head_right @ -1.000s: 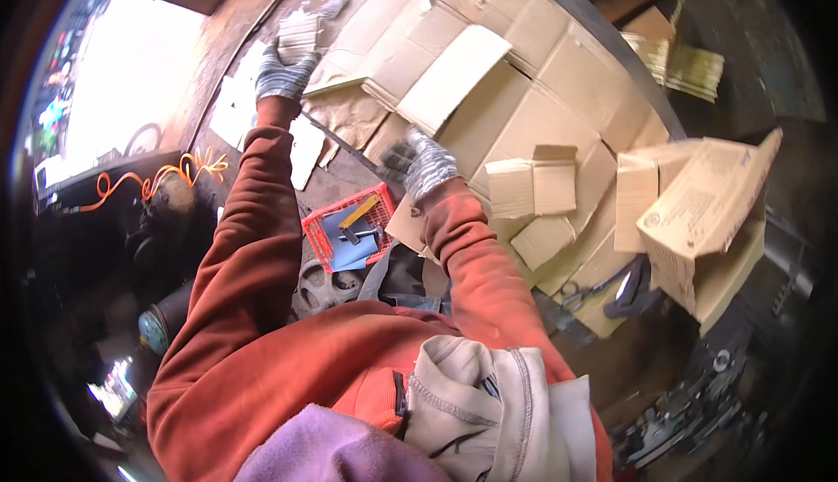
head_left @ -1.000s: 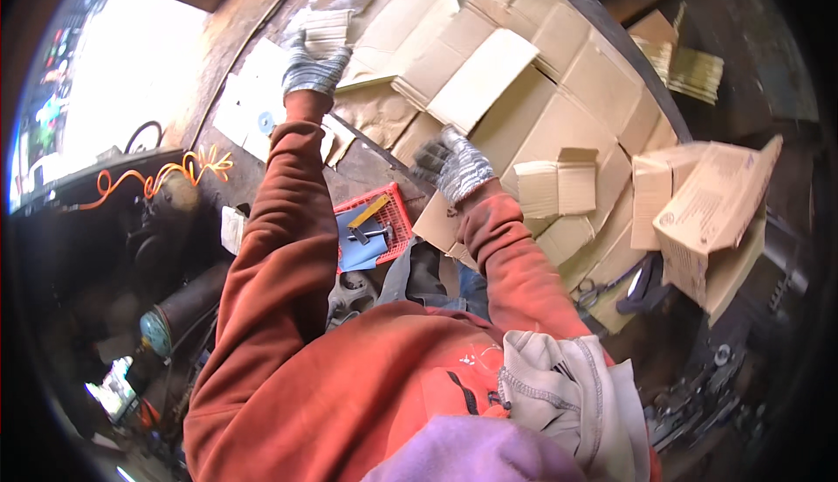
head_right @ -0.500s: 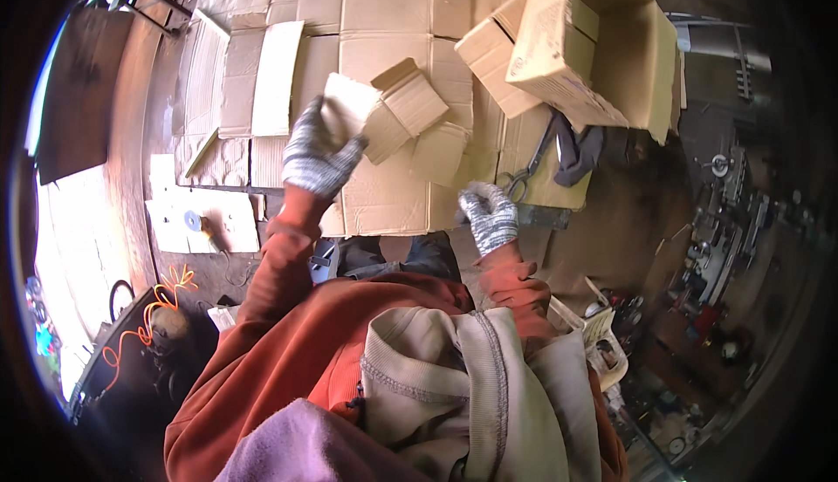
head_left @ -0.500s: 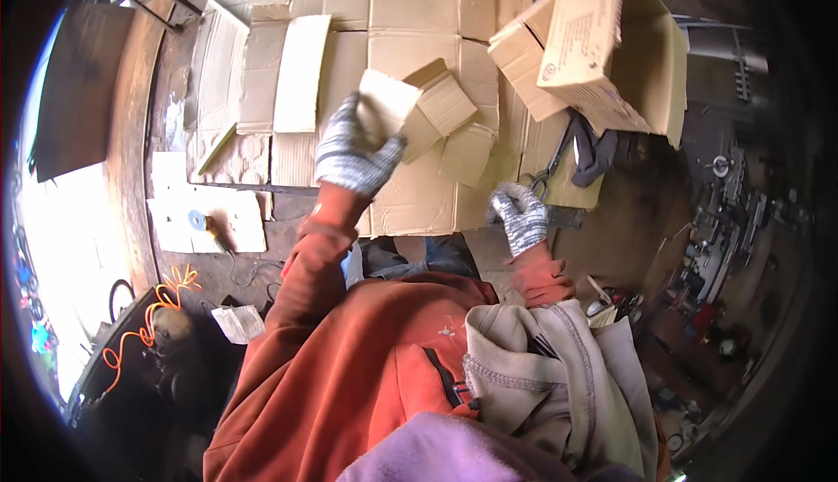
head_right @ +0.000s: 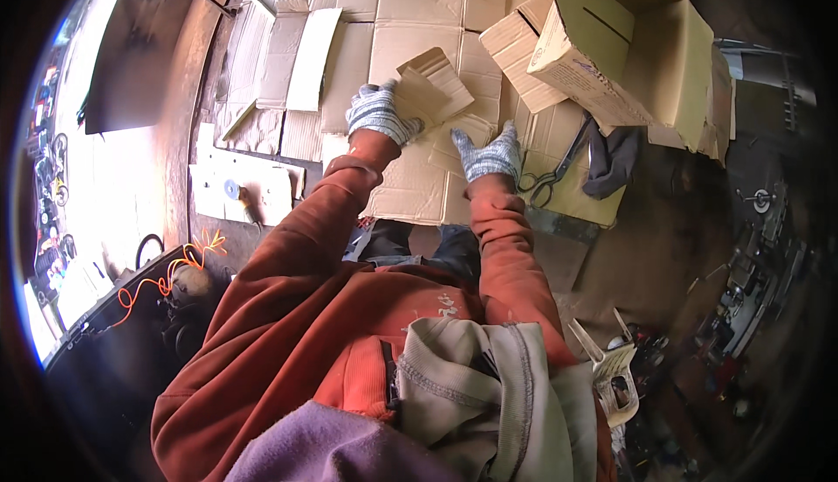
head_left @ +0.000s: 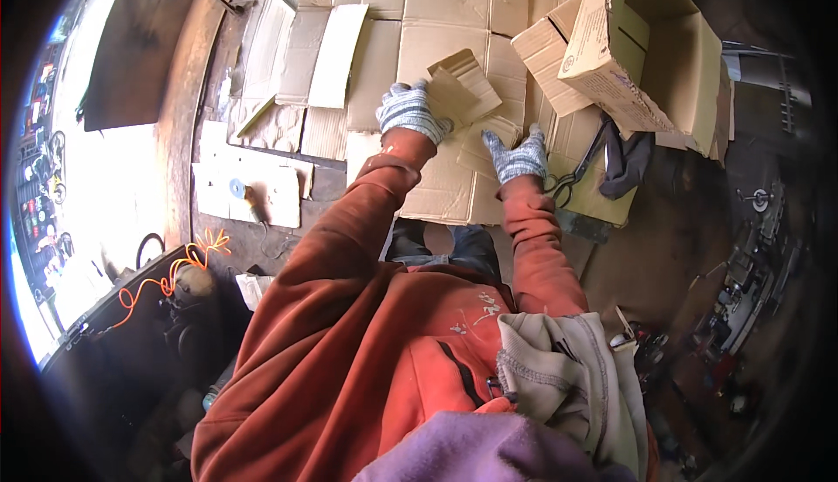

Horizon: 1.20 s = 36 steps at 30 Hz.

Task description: The person cuts cardboard pieces with shears and places them into an open box.

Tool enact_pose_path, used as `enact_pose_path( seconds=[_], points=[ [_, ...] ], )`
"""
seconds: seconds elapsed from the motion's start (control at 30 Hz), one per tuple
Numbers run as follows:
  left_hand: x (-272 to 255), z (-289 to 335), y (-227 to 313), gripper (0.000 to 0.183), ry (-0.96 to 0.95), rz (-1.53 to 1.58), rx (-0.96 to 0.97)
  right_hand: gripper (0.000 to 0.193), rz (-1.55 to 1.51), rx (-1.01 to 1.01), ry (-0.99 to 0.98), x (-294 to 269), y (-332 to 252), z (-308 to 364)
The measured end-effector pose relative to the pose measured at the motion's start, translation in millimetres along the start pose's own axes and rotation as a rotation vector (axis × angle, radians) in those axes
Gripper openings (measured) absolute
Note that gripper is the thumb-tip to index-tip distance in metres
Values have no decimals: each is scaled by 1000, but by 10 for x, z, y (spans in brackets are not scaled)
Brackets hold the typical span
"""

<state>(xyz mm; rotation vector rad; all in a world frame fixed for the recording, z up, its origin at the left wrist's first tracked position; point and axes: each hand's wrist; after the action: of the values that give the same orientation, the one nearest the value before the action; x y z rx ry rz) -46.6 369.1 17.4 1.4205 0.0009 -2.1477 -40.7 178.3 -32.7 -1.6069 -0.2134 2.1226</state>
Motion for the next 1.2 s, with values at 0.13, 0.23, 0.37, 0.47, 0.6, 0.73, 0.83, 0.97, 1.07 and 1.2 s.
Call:
enact_pose_path(
  seconds=[0.13, 0.23, 0.37, 0.47, 0.6, 0.73, 0.83, 0.97, 1.07, 1.2],
  points=[
    [105, 49, -16, 75, -9, 121, 73, 58, -503, 186, -269, 146, 270, -384],
    [196, 53, -16, 76, -20, 235, 106, 46, -1045, 182, -466, -1, 275, -311],
    [151, 64, 33, 72, -163, 377, 91, 40, -1160, 10, -639, -168, 560, -294],
    [63, 65, 80, 65, -297, 290, 114, 44, -995, 38, -588, -111, 813, -267],
    [125, 173, 228, 66, -128, 218, 75, 43, -946, -18, -525, 45, 914, -194],
    [324, 153, 291, 67, -62, 406, 105, 39, -1028, -12, -555, -26, 843, -63],
    [544, -46, 145, 61, -293, 1051, 145, 37, -950, 32, -532, -2, 996, -188],
    [346, -194, 44, 52, -198, 1310, 259, 34, -1558, 141, -339, -302, 795, 46],
    [235, -200, -55, 58, -194, 1119, 301, 31, -1296, 179, -404, -556, 947, 156],
    [265, -196, 31, 66, 135, 400, 212, 44, -715, -92, -268, -123, 1771, -62]
  ],
)
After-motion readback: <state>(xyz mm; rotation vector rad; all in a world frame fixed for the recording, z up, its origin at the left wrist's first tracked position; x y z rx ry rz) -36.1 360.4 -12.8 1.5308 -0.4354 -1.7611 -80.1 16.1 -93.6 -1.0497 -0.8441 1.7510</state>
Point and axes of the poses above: each hand's wrist, its own z-axis away from the middle knuckle, its own x-axis out of the palm, y = z × x, and after that the axes turned 9 degrees about -y, right-handed
